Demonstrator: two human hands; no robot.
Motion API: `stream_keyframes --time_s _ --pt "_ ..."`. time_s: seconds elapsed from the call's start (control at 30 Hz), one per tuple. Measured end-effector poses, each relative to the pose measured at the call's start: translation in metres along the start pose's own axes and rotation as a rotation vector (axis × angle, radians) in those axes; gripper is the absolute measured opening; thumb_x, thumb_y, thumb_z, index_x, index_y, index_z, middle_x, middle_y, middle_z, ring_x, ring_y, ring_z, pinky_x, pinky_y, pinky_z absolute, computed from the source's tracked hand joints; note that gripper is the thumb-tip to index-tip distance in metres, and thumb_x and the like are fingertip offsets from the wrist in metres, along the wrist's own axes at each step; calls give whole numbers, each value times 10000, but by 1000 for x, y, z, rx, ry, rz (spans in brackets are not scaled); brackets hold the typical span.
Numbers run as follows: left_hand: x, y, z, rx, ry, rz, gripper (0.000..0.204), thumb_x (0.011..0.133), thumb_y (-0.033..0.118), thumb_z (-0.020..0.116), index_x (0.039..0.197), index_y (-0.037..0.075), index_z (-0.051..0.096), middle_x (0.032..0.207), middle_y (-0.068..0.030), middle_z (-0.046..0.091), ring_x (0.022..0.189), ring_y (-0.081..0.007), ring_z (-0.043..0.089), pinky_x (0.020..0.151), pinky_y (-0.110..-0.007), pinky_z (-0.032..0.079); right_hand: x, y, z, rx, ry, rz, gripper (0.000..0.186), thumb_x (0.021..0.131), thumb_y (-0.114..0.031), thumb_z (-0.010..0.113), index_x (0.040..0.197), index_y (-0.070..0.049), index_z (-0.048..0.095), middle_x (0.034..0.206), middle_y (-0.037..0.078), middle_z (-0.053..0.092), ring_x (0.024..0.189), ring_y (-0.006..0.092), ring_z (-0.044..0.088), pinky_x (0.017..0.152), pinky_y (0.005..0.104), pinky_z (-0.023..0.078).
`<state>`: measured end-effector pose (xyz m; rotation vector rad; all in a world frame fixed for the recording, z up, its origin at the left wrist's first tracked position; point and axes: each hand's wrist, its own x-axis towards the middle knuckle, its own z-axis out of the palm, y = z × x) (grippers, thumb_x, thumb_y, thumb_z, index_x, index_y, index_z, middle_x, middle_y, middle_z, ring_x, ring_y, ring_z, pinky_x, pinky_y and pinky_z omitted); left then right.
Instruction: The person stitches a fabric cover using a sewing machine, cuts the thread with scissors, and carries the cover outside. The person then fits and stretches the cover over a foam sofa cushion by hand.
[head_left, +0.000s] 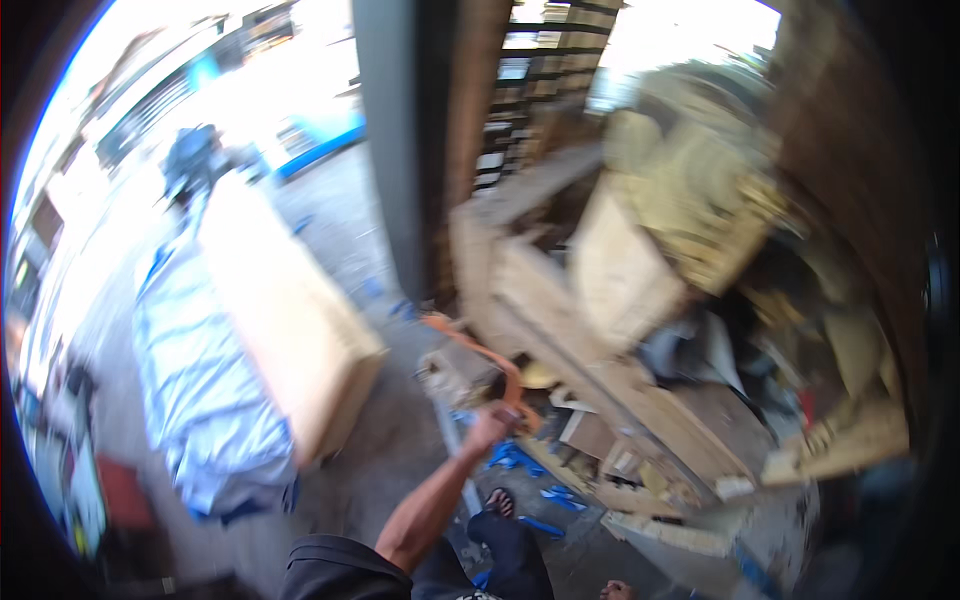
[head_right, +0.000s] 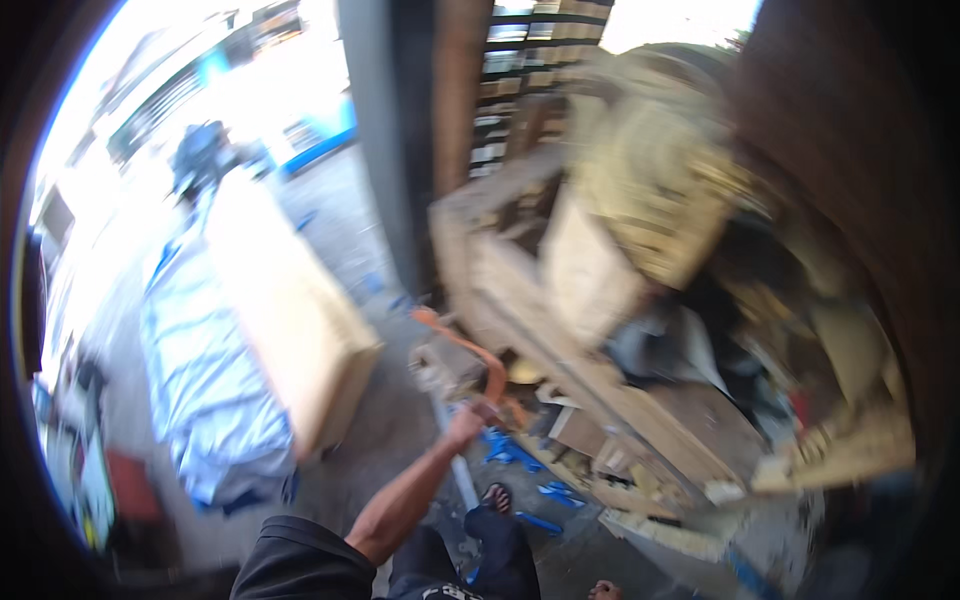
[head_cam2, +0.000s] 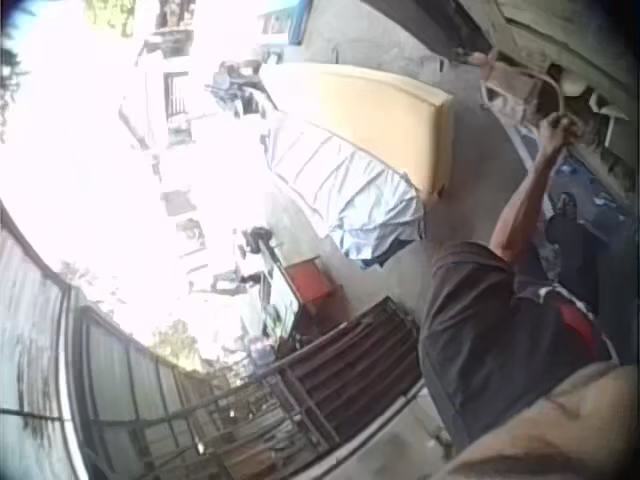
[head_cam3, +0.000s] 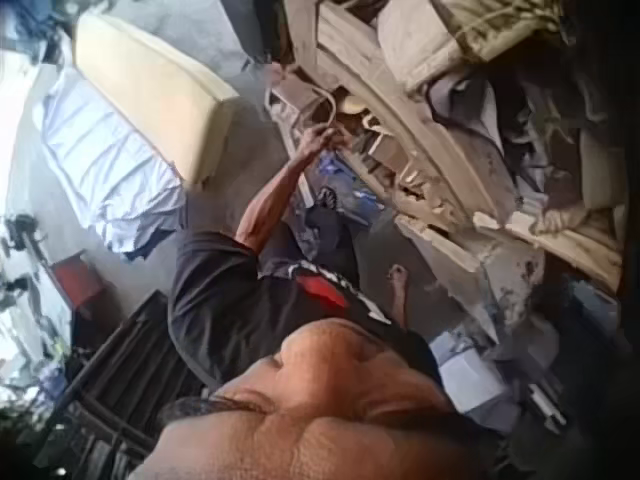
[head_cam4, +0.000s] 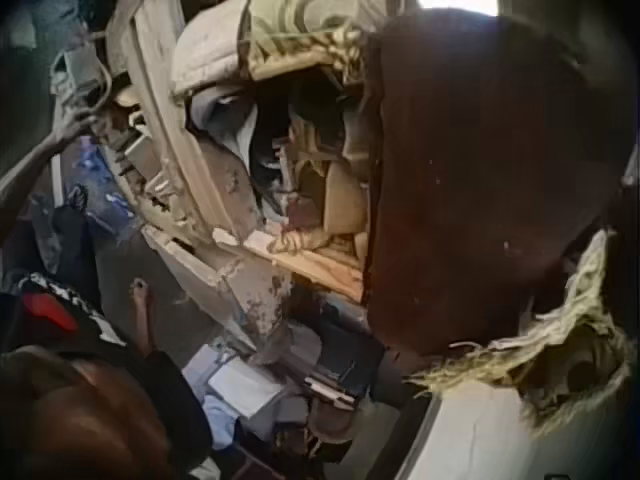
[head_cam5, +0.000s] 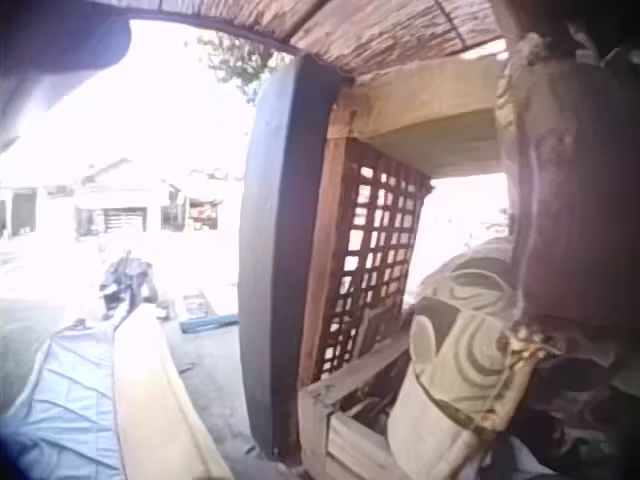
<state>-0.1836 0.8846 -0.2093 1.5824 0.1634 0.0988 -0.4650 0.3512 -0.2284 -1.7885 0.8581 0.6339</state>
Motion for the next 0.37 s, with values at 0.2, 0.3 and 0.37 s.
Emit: stream_keyframes --time_s 0.2,0.3,0.37 --pt "-287 112 19 -369 -141 -648 333 1052 297 602 1265 49 669 971 30 650 875 -66 550 813 -290 475 -37 -207 167 -145 -1130 -87 860 947 -309 743 1608 -129 223 1372 119 546 1259 224 539 1059 384 442" --pt "-373 121 -16 -328 105 -655 373 1049 335 601 1297 62 660 987 -7 663 890 -76 564 822 -291 484 -153 -253 315 -466 -1387 -153 849 951 -315 737 1587 -63 234 1402 186 530 1278 239 550 1084 392 447" --pt "-394 127 -67 -271 251 -709 411 1027 374 626 1326 93 652 1040 -25 683 926 -79 590 856 -277 489 -199 -254 373 -608 -1396 -92 868 950 -322 738 1589 -48 219 1420 211 520 1291 252 551 1096 396 446"
